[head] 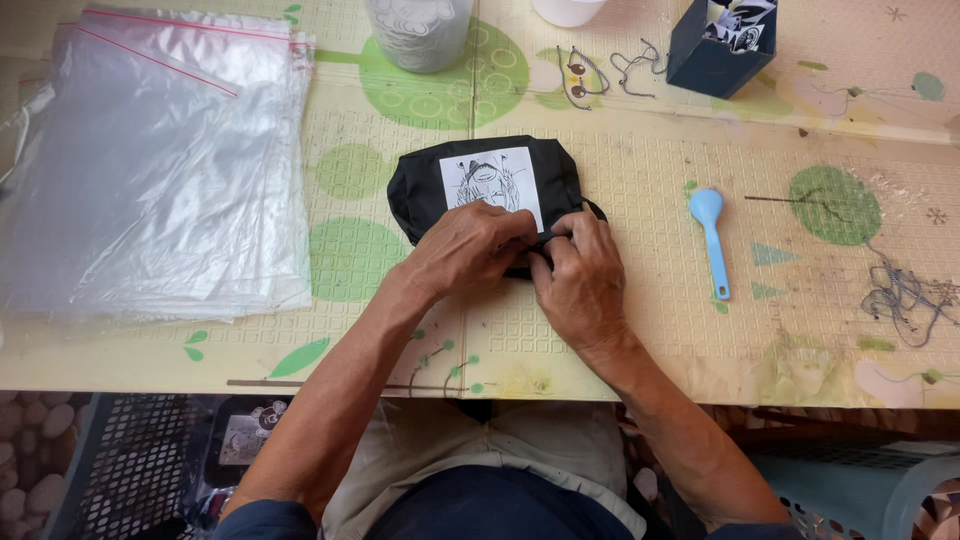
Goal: The person adjusts the strap of a black drawstring bag, attaches a chain with a bear-shaped charm to the bag, and then places the bag into a clear plastic ziplock bag. The person seals the ziplock bag and sets it aside.
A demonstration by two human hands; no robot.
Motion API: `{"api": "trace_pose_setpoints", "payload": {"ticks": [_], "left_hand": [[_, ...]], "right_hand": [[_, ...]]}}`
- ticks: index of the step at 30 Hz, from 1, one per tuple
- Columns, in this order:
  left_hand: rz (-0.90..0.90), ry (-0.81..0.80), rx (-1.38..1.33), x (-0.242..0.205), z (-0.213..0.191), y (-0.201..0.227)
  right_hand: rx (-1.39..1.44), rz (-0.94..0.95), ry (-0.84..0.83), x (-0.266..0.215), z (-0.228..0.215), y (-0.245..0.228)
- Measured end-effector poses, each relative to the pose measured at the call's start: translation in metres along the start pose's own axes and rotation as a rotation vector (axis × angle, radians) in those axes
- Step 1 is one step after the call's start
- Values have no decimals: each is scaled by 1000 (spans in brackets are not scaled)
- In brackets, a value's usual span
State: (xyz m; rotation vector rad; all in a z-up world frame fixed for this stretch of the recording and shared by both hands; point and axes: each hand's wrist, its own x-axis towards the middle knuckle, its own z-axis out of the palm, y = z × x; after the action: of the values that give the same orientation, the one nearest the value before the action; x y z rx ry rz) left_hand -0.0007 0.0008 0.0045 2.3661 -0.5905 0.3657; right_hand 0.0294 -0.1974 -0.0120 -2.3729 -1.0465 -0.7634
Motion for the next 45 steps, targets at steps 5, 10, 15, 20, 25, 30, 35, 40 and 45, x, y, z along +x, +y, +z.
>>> {"api": "trace_pose_setpoints", "payload": {"ticks": [5,10,15,20,25,30,35,40,45], "left_hand": [[68,38,46,-2,12,-11],[217,117,121,-1,27,-17],[308,172,153,0,36,-13],[379,217,191,-4,38,-9],[407,208,195,-9,30,1],[152,27,216,-1,4,19],[-103,-101,328,14,-4,22],[-279,-335,380,23,-8,24],[-327,-379,423,18,0,16]], "right_hand": [[93,38,11,-2,0,0],[85,80,-35,-1,-14,11],[4,151,-180,-1,-26,25],[71,273,-457,7,-49,30],[213,270,-497,46,-80,28],[148,-88,-483,46,-20,42],[-50,-13,-636,34,-9,28],[-128,10,-670,38,-10,20],[-59,-4,-850,49,-13,31]]}}
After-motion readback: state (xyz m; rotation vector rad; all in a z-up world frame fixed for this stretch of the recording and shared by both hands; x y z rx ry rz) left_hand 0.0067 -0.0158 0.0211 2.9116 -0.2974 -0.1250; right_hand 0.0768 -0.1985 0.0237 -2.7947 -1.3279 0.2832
